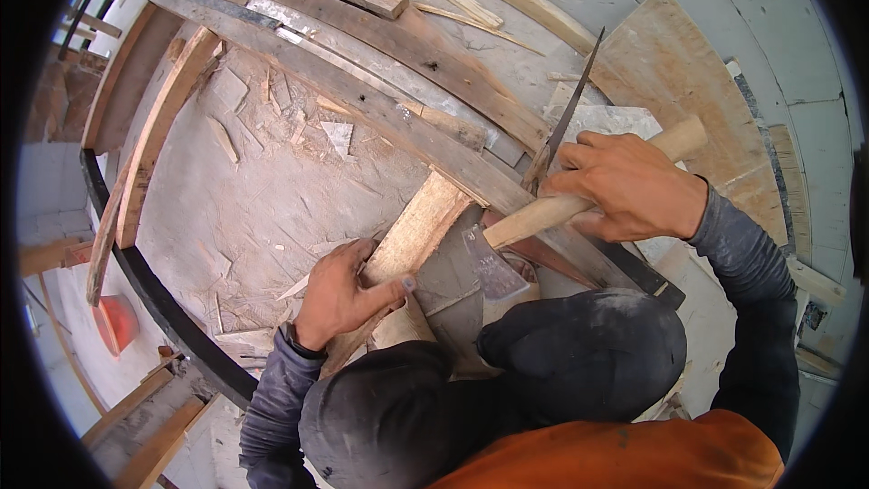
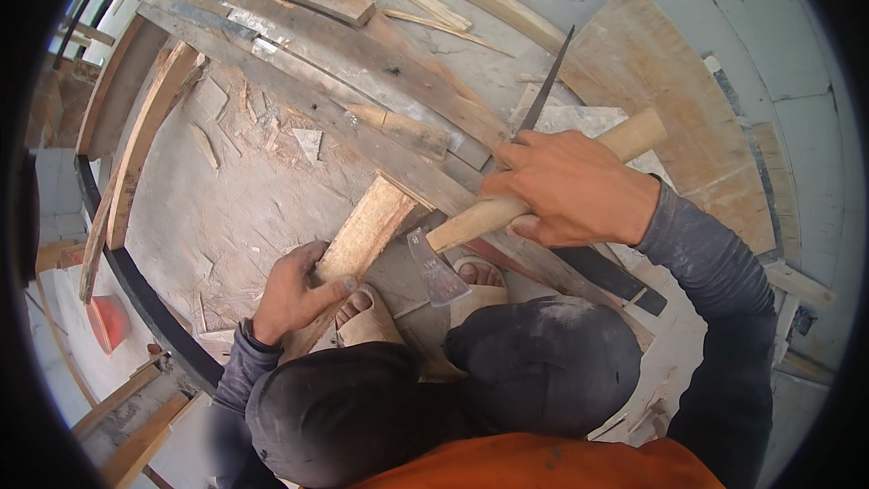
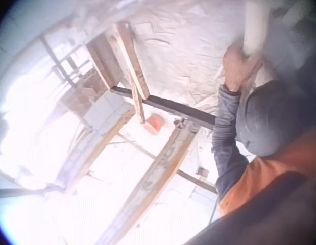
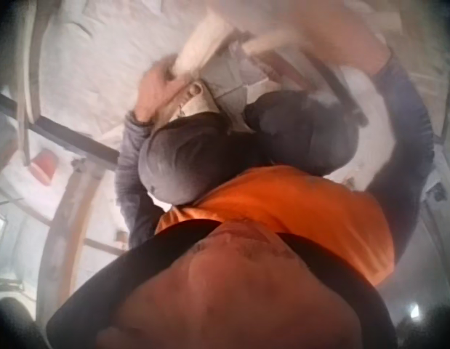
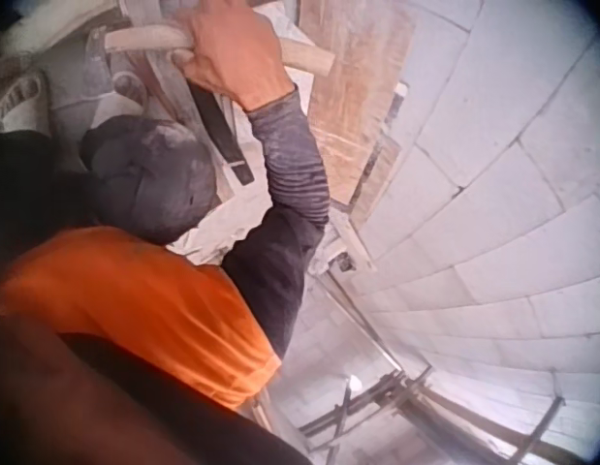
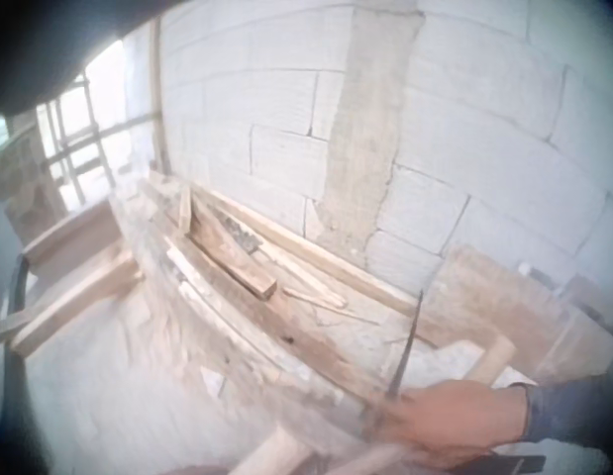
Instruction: The person saws a piece of wood with a hand saw, then uses a small axe and a hammer to shape and fit a wooden piece into a frame.
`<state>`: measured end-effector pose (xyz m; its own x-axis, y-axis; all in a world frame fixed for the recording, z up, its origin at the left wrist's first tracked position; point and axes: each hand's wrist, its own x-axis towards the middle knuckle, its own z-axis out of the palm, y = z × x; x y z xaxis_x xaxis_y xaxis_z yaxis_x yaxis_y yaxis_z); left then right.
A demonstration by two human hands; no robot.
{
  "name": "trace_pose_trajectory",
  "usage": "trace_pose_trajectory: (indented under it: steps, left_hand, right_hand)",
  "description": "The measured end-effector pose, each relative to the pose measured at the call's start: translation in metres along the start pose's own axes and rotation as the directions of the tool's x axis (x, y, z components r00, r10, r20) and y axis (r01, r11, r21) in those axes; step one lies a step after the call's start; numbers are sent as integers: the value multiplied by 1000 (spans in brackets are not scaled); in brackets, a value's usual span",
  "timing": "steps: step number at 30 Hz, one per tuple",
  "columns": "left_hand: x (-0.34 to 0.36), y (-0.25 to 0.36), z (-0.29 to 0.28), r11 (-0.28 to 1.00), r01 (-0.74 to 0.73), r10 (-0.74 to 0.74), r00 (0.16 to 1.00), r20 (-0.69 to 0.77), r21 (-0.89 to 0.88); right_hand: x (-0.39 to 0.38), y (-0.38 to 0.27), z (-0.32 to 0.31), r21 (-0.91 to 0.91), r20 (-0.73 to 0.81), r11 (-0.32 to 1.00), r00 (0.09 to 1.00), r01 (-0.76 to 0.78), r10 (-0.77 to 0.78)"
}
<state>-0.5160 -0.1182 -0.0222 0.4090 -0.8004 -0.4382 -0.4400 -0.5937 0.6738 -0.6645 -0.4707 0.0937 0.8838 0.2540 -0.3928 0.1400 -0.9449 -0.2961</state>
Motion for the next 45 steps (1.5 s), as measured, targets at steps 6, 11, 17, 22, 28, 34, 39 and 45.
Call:
trace_pose_trajectory:
  steps: [6,11,17,22,28,34,39,45]
  left_hand:
    - [79,11,-11,781,52,27,993,118,-623]
    - [114,19,-3,637,279,-8,935,355,-719]
    - [113,10,11,520,329,-47,932,358,-788]
    - [116,13,14,639,119,40,981,187,-760]
    - [104,8,-32,543,145,-150,986,74,-827]
    - [105,60,-62,152,-169,-165,967,-194,-974]
    - [137,112,-41,-14,-227,-110,968,-224,-974]
    - [143,122,-29,-114,-240,-52,971,-235,-964]
  right_hand:
    - [-21,26,26,565,48,808,984,-169,172]
    - [-42,36,48,860,170,351,855,-372,490]
    - [-39,39,106,966,248,-122,698,-226,672]
    - [-22,47,129,944,327,-177,698,-280,637]
    - [-6,57,110,983,123,28,773,-179,622]
    - [46,28,50,993,-85,-24,832,118,548]
    - [74,8,35,952,-270,262,843,160,465]
    - [87,-8,48,880,-445,402,739,254,506]
